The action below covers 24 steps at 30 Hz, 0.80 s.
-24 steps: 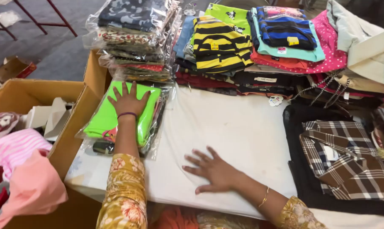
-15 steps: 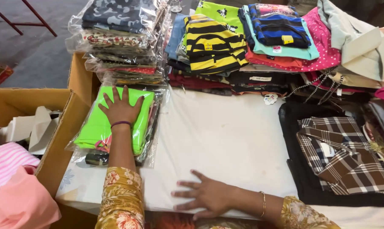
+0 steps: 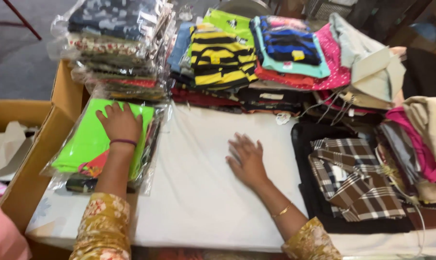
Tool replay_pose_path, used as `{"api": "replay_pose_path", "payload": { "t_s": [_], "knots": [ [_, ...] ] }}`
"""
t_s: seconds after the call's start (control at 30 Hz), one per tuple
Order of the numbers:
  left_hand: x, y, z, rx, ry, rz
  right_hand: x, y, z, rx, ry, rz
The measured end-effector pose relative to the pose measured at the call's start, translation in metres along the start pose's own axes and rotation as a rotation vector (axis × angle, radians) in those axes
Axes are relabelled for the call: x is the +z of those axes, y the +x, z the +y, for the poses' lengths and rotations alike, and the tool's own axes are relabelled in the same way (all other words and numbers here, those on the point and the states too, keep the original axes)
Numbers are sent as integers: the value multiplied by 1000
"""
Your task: Fold various clothing items and place them into clear plastic bags.
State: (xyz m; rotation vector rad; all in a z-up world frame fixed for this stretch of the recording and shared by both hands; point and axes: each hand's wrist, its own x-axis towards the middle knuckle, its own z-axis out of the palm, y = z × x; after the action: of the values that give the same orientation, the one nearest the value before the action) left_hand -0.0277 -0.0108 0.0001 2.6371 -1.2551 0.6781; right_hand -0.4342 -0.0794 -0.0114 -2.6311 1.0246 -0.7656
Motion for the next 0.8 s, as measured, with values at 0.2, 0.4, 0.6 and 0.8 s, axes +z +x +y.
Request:
{"api": "replay_pose_path", "payload": {
  "t_s": [0.2,0.4,0.6,0.8],
  "knots": [
    [-62,42,104,401,-625,277,8,-3,-8,-39,104,-258],
    [-63,116,173,425,-628,333,3,-2,-4,-52,191,-256],
    [-71,124,188,477,-595,490,1,1,1,-76,319,-173],
    [-120,41,191,794,-817,477,-4,11,-4,295,884,18]
  ]
}}
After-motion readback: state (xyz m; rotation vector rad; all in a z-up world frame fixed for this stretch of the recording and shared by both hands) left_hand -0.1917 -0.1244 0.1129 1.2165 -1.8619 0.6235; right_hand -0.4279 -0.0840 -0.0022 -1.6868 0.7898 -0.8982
